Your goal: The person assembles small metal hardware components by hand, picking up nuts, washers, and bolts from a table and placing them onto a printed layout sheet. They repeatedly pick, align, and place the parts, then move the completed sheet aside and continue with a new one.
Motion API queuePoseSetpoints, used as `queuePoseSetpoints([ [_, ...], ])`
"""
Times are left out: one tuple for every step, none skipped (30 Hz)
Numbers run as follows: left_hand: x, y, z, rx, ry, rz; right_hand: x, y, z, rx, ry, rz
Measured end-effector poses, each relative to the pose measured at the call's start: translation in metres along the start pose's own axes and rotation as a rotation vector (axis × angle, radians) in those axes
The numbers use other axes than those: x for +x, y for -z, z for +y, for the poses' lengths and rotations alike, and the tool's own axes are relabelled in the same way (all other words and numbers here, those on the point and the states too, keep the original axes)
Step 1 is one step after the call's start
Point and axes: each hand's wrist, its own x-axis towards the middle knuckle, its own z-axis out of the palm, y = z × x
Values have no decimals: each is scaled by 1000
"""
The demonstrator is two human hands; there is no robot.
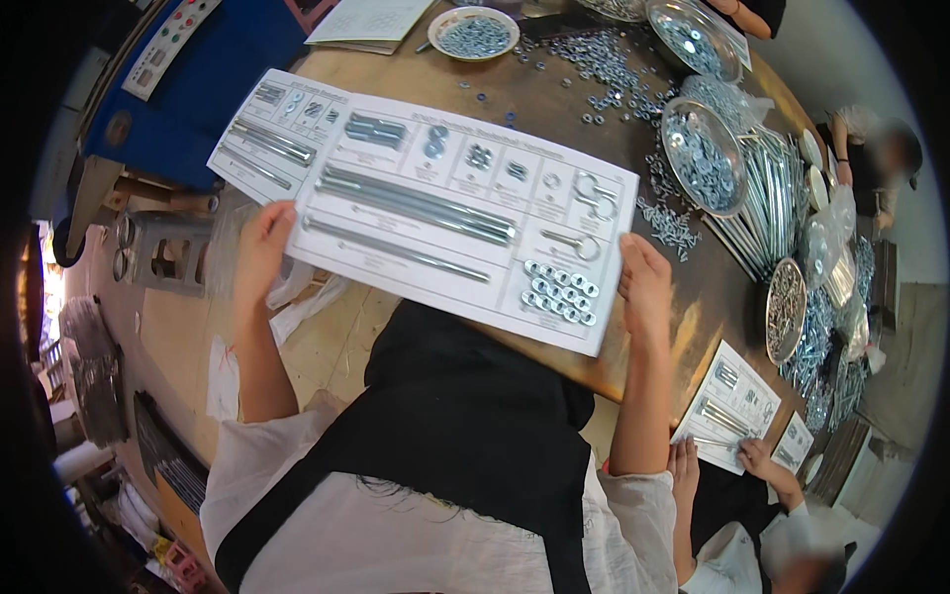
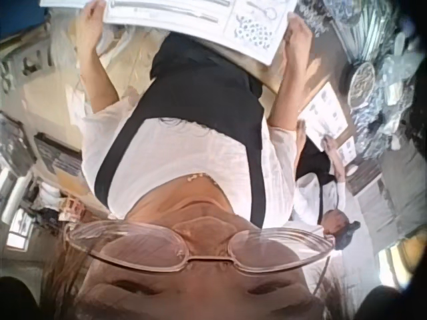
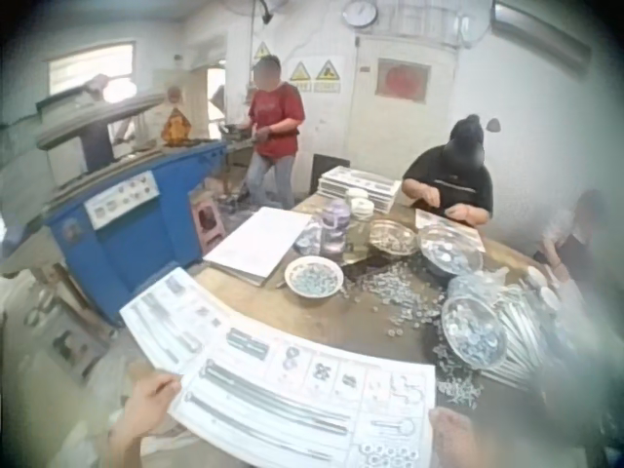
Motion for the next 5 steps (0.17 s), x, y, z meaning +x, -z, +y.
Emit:
queuePoseSetpoints([
  [14, 11, -2, 45, -18, 55, 7, -21, 0, 14, 10, -39],
  [29, 23, -13, 21, 21, 75, 15, -40, 5, 32, 20, -81],
  [48, 36, -27, -2, 59, 88, 27, -58, 17, 104, 39, -127],
  [67, 50, -42, 84, 42, 140, 28, -79, 15, 97, 53, -190],
  [83, 58, -58, 168, 30, 185, 28, -96, 17, 118, 54, -223],
])
